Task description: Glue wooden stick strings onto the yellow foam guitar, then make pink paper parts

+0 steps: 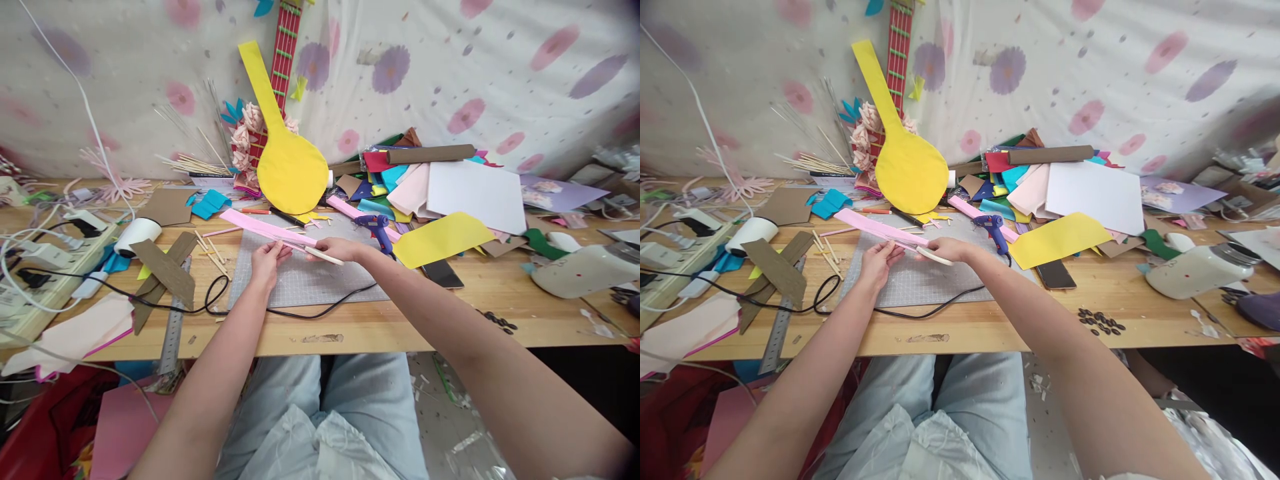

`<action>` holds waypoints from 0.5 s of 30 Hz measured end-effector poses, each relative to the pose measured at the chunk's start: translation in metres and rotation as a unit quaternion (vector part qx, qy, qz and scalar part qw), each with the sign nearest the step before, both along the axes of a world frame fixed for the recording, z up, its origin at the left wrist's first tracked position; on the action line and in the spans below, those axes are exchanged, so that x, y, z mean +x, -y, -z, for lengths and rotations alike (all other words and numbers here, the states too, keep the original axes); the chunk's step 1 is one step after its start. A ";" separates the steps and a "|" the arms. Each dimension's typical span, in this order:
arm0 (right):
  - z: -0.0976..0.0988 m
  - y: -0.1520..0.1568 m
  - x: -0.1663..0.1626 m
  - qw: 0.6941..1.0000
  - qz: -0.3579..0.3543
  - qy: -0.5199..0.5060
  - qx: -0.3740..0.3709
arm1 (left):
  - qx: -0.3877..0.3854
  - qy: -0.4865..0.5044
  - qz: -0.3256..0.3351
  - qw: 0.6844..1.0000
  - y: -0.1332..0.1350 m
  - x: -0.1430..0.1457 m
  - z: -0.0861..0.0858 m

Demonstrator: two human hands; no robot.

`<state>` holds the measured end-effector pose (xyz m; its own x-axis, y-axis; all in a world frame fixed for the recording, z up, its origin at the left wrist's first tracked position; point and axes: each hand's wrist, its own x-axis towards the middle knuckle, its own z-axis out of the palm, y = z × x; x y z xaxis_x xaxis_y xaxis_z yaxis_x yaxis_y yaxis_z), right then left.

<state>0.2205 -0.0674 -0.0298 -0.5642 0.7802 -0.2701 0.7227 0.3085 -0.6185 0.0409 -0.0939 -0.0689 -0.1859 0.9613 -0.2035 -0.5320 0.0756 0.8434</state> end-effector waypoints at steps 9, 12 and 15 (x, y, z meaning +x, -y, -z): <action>-0.007 0.004 -0.001 0.989 0.010 -0.074 -0.130 | -0.006 -0.022 0.007 1.000 0.000 0.002 -0.001; -0.006 0.004 -0.001 0.986 0.018 -0.088 -0.137 | -0.011 -0.028 0.008 1.000 0.000 0.002 -0.002; -0.004 0.004 0.000 0.987 0.029 -0.092 -0.131 | -0.012 -0.027 0.010 1.000 0.000 0.002 -0.002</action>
